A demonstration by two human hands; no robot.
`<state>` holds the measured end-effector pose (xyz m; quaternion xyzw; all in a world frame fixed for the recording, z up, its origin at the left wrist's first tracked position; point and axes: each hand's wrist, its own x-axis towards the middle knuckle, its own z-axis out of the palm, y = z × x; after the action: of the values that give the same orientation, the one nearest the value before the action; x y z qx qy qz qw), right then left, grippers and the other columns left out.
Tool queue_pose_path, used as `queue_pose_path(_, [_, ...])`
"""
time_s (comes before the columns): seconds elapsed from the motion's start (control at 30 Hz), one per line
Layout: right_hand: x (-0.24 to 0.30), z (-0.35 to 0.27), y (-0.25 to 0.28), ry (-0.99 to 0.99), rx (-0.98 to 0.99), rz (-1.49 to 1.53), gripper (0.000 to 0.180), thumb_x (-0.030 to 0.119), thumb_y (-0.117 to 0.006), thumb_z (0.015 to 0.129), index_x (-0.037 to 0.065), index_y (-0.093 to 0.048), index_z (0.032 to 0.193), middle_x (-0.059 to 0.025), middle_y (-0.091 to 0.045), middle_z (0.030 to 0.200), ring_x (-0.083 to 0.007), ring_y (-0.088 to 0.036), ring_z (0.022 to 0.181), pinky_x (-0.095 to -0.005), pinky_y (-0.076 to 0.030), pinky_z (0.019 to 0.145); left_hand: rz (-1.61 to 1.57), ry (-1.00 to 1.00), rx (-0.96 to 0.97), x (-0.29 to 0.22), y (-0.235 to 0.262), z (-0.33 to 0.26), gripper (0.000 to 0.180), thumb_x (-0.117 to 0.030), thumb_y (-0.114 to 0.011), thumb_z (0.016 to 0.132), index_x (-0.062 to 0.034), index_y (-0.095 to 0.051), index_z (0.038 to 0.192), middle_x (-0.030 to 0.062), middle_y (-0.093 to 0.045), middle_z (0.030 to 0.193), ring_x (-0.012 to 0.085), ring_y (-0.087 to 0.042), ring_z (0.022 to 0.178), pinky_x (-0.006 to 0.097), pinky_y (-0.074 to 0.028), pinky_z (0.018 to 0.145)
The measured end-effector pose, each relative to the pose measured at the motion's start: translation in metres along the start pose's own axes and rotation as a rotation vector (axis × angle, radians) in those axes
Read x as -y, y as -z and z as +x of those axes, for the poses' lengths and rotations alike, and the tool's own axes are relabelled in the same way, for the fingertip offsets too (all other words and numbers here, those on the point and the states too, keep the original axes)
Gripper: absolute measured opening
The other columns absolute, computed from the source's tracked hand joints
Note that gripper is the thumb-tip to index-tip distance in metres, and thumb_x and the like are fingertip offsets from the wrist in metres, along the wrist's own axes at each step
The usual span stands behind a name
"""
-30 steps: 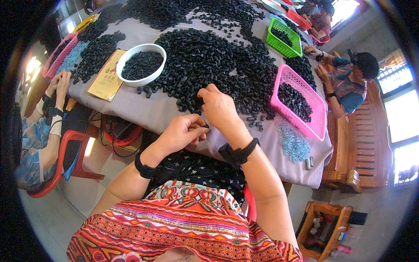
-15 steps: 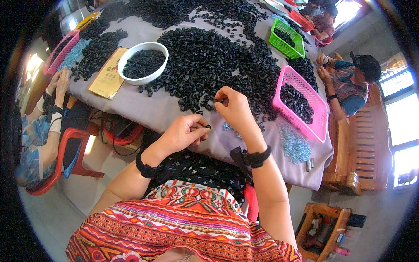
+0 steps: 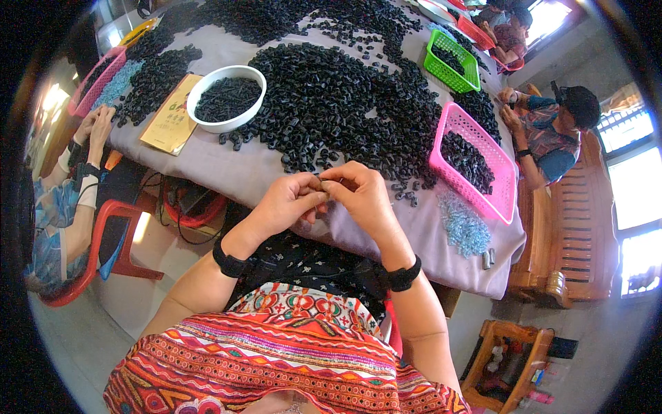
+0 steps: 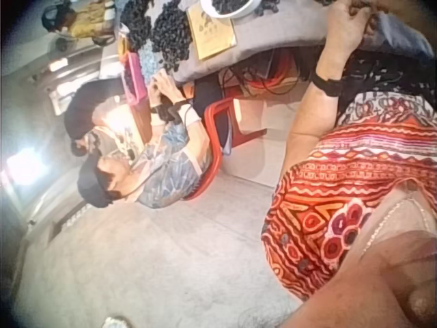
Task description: Assemble small shoe components by inserting blue plastic parts into black rubber housings.
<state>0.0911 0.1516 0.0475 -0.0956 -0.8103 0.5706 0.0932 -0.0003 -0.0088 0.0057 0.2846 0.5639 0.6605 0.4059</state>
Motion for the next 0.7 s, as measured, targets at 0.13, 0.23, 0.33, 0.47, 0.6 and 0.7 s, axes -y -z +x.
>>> queue_pose_path(0.13, [0.0011,-0.0020,-0.0066,-0.012,-0.038,-0.028,0.013,0.004,-0.067,0.089,-0.003,-0.071,0.099,-0.0045,-0.067,0.092,-0.0115,-0.065,0.082,-0.0253,-0.053,0.075,-0.017,-0.029,0.018,0.0032,0.0050,0.0014,0.015,-0.015,-0.062,0.096,-0.0001,-0.062,0.100,0.0046,-0.067,0.081,0.0075,-0.060,0.060,0.021,-0.047,0.055])
queue_pose_path(0.23, [0.0008,-0.0020,-0.0054,0.009,-0.039,-0.001,0.013,0.004,-0.066,0.089,-0.002,-0.070,0.101,-0.0048,-0.068,0.092,-0.0111,-0.065,0.083,-0.0249,-0.053,0.074,-0.018,-0.028,0.026,0.0035,0.0058,0.0014,0.017,-0.016,-0.062,0.097,-0.0008,-0.062,0.103,0.0055,-0.068,0.083,0.0081,-0.062,0.062,0.021,-0.049,0.056])
queue_pose_path(0.33, [0.0017,-0.0014,-0.0023,-0.066,-0.033,0.088,0.014,0.004,-0.067,0.089,-0.002,-0.069,0.101,-0.0053,-0.068,0.092,-0.0112,-0.065,0.083,-0.0250,-0.053,0.074,-0.029,-0.052,0.024,0.0033,0.0058,0.0027,0.017,-0.016,-0.062,0.097,-0.0007,-0.063,0.105,0.0052,-0.068,0.084,0.0083,-0.062,0.063,0.022,-0.050,0.057])
queue_pose_path(0.47, [0.0050,-0.0023,0.0004,-0.044,-0.038,0.018,0.014,0.004,-0.066,0.089,-0.002,-0.069,0.101,-0.0056,-0.069,0.092,-0.0105,-0.065,0.082,-0.0244,-0.052,0.073,-0.060,-0.076,-0.015,0.0060,0.0056,0.0026,0.018,-0.015,-0.062,0.096,-0.0005,-0.065,0.107,0.0039,-0.069,0.086,0.0089,-0.062,0.064,0.022,-0.051,0.059])
queue_pose_path(0.6, [0.0022,-0.0039,0.0027,-0.025,-0.036,-0.008,0.013,0.004,-0.066,0.088,-0.002,-0.070,0.099,-0.0046,-0.068,0.088,-0.0098,-0.064,0.081,-0.0250,-0.051,0.071,-0.041,-0.069,-0.017,0.0035,0.0035,0.0023,0.017,-0.013,-0.062,0.096,-0.0001,-0.066,0.106,0.0033,-0.069,0.086,0.0084,-0.062,0.064,0.021,-0.052,0.060])
queue_pose_path(0.7, [0.0051,-0.0046,-0.0029,0.098,-0.092,-0.177,0.013,0.003,-0.066,0.086,-0.002,-0.070,0.097,-0.0084,-0.066,0.085,-0.0168,-0.065,0.078,-0.0293,-0.051,0.069,-0.026,-0.101,-0.018,0.0055,0.0048,0.0018,0.016,-0.014,-0.063,0.096,0.0001,-0.067,0.103,0.0032,-0.068,0.086,0.0074,-0.062,0.065,0.021,-0.051,0.060])
